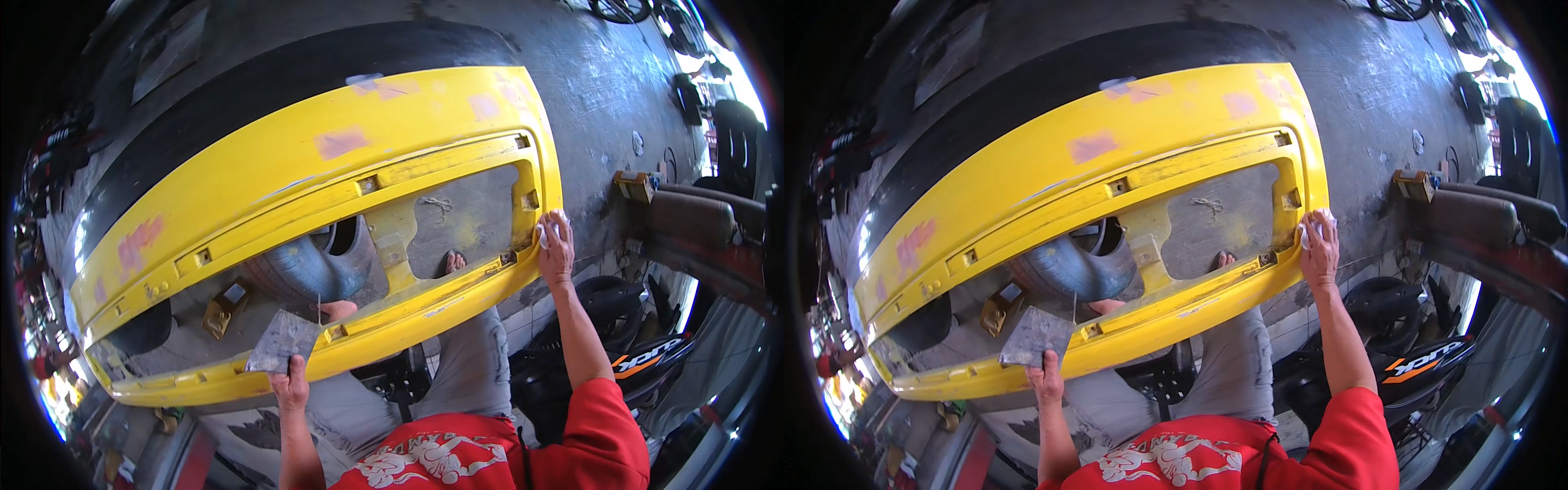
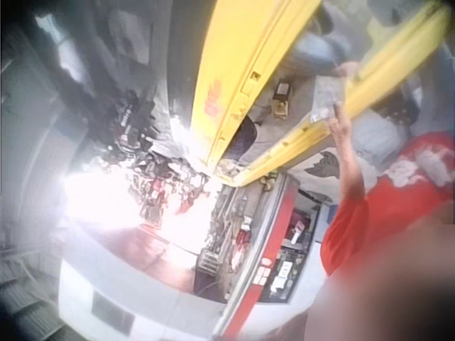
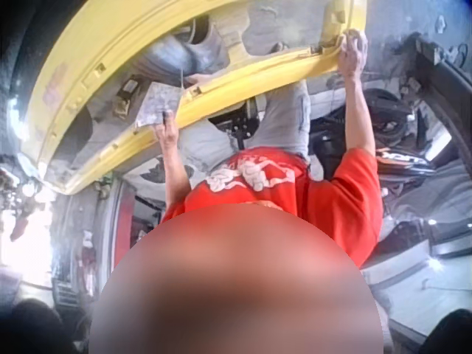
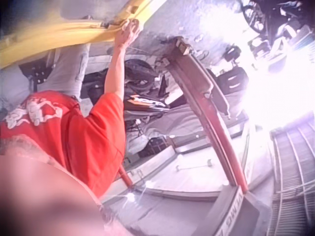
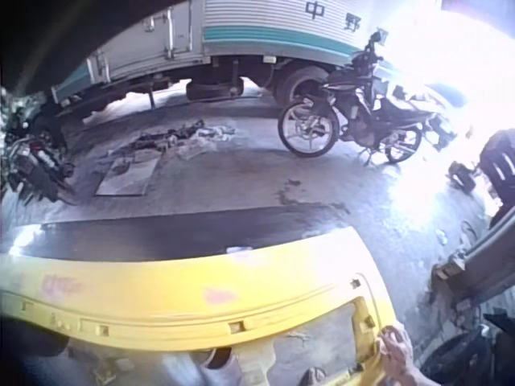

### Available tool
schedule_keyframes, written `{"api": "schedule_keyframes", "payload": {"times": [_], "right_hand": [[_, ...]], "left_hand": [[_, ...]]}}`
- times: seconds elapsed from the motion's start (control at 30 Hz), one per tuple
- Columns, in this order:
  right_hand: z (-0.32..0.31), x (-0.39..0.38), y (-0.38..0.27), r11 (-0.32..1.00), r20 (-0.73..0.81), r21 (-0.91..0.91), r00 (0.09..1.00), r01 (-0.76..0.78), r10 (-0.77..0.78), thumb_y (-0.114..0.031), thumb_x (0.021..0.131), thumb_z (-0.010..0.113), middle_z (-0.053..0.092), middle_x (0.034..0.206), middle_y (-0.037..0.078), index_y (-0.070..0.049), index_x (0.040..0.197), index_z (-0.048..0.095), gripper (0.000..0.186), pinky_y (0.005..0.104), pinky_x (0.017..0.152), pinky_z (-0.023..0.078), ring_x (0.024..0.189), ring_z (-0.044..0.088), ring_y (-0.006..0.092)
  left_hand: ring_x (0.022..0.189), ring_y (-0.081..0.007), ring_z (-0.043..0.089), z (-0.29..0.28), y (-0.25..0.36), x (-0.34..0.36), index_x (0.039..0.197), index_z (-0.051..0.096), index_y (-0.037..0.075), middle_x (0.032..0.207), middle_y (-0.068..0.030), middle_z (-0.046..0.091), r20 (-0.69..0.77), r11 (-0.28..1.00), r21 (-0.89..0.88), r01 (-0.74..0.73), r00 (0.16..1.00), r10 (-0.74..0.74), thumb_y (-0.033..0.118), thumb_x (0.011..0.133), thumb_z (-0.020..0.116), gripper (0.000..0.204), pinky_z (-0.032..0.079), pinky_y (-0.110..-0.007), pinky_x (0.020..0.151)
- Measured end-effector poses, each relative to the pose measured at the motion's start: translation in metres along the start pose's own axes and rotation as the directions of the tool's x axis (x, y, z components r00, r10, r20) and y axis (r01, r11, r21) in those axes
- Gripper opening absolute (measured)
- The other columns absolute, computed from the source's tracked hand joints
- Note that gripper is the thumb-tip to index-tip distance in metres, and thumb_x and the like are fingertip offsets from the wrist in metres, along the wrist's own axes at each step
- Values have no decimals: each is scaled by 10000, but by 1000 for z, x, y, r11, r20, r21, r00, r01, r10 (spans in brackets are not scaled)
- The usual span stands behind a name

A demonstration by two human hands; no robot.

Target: The person sands a yellow car bumper with a sanding block and wipes it with a cloth. The person alternates between sanding and wiping the surface, focusing on the edges and flat areas.

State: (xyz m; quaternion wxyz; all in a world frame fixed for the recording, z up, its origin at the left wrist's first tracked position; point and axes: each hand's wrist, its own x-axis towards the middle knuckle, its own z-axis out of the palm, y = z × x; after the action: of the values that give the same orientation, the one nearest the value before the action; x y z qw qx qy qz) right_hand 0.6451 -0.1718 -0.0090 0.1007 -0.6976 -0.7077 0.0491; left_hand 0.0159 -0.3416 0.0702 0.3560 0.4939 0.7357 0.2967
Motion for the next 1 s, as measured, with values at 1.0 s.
{"api": "schedule_keyframes", "payload": {"times": [1.0], "right_hand": [[-14,-122,37,807,-18,369,865,-461,502,-359,1092,719,789,1182,243,-85,1306,813,360,492,1000,584,1138,759,429]], "left_hand": [[997,-415,780,30,5,22,1158,814,-4,1123,-215,814,1,899,-22,-438,899,438,473,1151,674,497,573,-465,850]]}}
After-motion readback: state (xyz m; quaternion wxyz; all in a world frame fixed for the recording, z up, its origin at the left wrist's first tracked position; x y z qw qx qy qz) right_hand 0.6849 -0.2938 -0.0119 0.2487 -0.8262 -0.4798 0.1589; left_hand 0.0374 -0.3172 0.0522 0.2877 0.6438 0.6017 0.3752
